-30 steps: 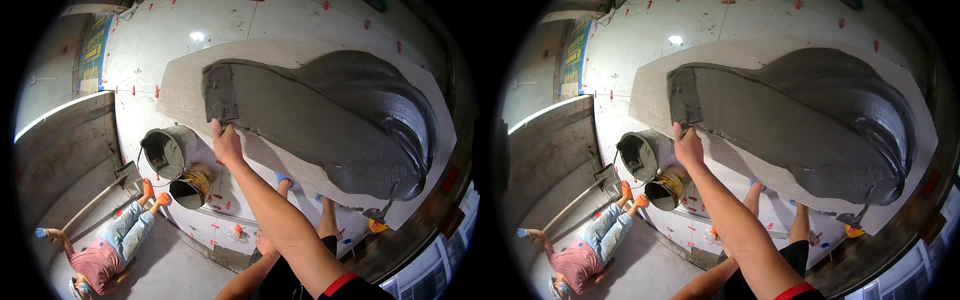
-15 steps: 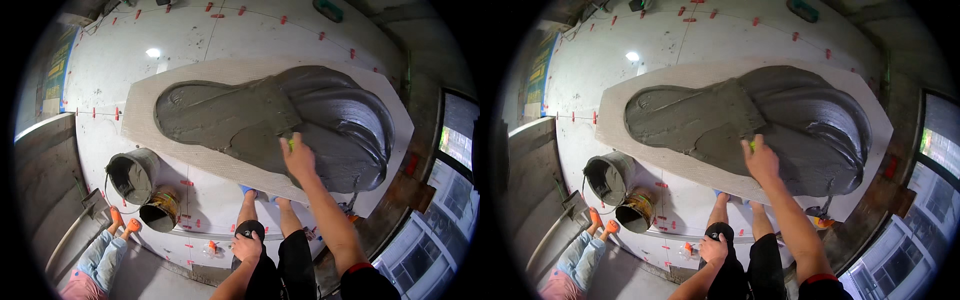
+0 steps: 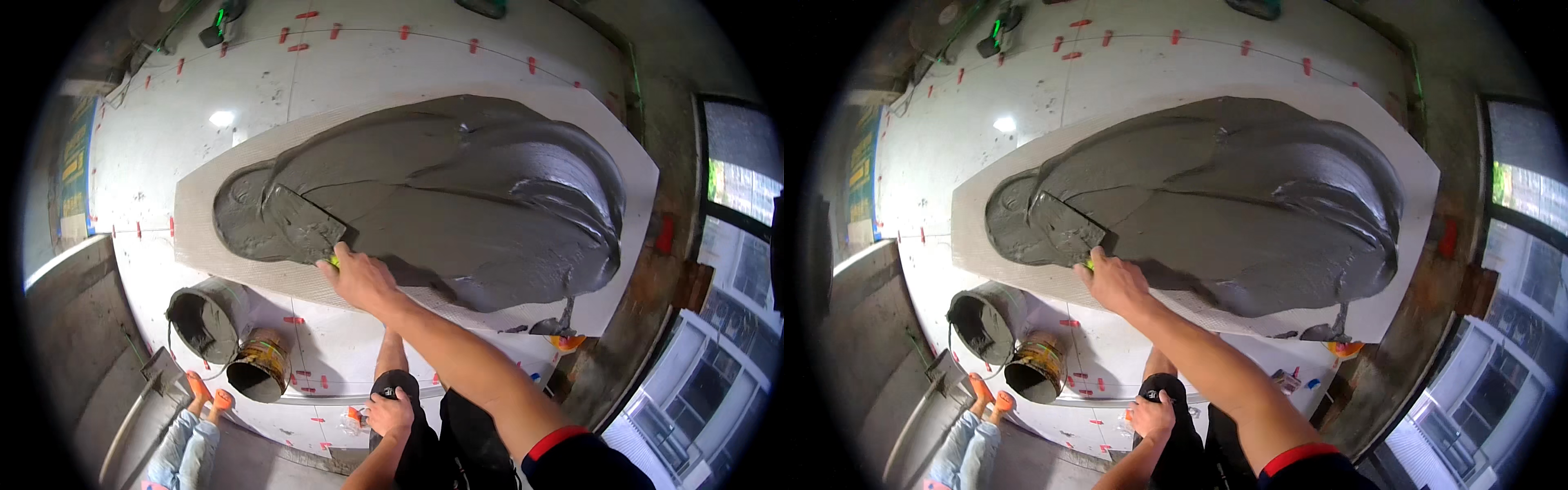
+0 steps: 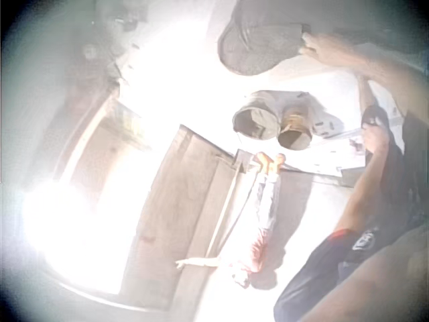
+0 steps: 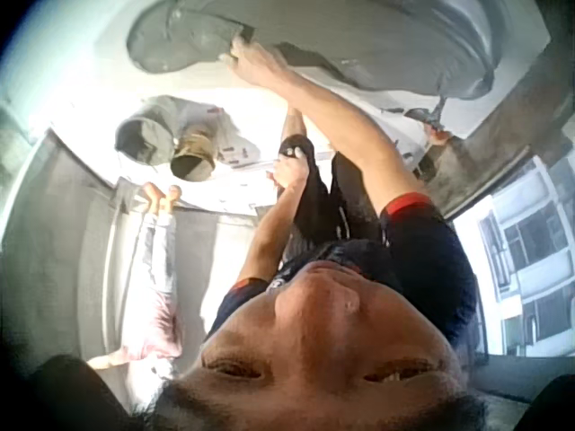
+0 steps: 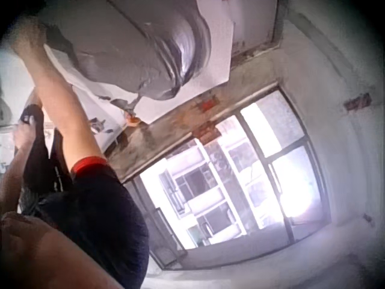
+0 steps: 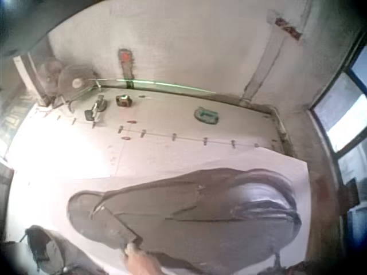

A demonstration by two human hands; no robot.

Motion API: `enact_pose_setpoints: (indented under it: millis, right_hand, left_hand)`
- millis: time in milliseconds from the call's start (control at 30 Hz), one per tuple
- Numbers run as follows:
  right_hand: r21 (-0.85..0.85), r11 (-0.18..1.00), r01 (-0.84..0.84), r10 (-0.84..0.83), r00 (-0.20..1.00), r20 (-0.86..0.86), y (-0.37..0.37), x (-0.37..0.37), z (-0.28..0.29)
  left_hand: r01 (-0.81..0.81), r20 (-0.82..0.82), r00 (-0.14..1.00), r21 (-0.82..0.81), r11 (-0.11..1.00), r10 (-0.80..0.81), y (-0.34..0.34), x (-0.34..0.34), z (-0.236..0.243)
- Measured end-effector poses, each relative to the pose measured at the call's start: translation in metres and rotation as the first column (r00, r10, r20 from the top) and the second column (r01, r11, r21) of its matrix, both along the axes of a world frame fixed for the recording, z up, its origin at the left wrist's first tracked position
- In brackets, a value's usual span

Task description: The person spreads mortar on a floor section using a notched trowel, then uses the trowel to scoop adhesive from a bucket and apply it to the back of a tile.

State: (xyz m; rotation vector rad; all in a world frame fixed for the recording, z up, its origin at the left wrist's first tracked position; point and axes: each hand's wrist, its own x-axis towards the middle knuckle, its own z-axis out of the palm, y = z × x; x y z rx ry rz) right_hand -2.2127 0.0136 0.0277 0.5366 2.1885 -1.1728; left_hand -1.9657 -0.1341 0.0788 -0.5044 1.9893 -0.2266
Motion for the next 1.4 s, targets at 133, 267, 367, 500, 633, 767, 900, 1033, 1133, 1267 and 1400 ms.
enact_pose_setpoints:
  millis: [133, 267, 367, 500, 633, 767, 900, 1033, 1133, 1267, 1400]
  right_hand:
    - [0.235, 0.966, 0.105, -0.124, 0.990, 0.067, 0.099, 0.029, 0.017]
    - [0.530, 0.772, 0.351, -0.333, 0.933, -0.133, 0.218, 0.068, -0.002]
    - [0.637, 0.581, 0.506, -0.374, 0.861, -0.343, 0.291, 0.091, -0.017]
    - [0.123, 0.422, 0.898, -0.878, 0.439, -0.190, 0.317, 0.087, -0.017]
    - [-0.216, 0.203, 0.955, -0.978, 0.210, 0.013, 0.240, 0.068, -0.023]
    - [0.145, 0.761, 0.632, -0.638, 0.770, -0.009, 0.192, 0.093, -0.014]
    - [0.389, 0.846, 0.366, -0.383, 0.923, -0.036, 0.232, 0.121, 0.006]
    - [0.511, 0.693, 0.508, -0.509, 0.847, -0.153, 0.331, 0.140, -0.007]
    - [0.558, 0.522, 0.644, -0.665, 0.718, -0.207, 0.401, 0.151, -0.014]
    - [0.579, 0.264, 0.771, -0.787, 0.520, -0.334, 0.481, 0.208, -0.040]
    - [0.648, 0.085, 0.757, -0.880, 0.361, -0.307, 0.506, 0.307, -0.048]
  left_hand:
    - [0.046, -0.001, 0.999, -0.005, 0.999, -0.046, 0.004, 0.004, 0.004]
    - [0.083, 0.008, 0.997, -0.034, 0.996, -0.083, 0.004, 0.015, -0.001]
    - [0.075, -0.037, 0.996, -0.008, 0.997, -0.076, -0.001, 0.027, -0.008]
    - [0.093, -0.025, 0.995, -0.034, 0.995, -0.094, 0.006, 0.023, -0.003]
    - [0.133, -0.013, 0.991, -0.029, 0.991, -0.133, 0.005, 0.027, -0.008]
    - [0.207, -0.021, 0.978, -0.033, 0.978, -0.208, 0.016, 0.025, -0.006]
    - [0.250, -0.073, 0.965, -0.018, 0.968, -0.251, 0.018, 0.025, -0.001]
    - [0.267, -0.127, 0.956, -0.007, 0.964, -0.266, 0.027, 0.022, 0.001]
    - [0.296, -0.143, 0.944, -0.018, 0.955, -0.296, 0.035, 0.024, -0.001]
    - [0.296, -0.157, 0.942, -0.028, 0.955, -0.296, 0.046, 0.029, 0.002]
    - [0.248, -0.084, 0.964, -0.046, 0.968, -0.252, 0.056, 0.035, 0.006]
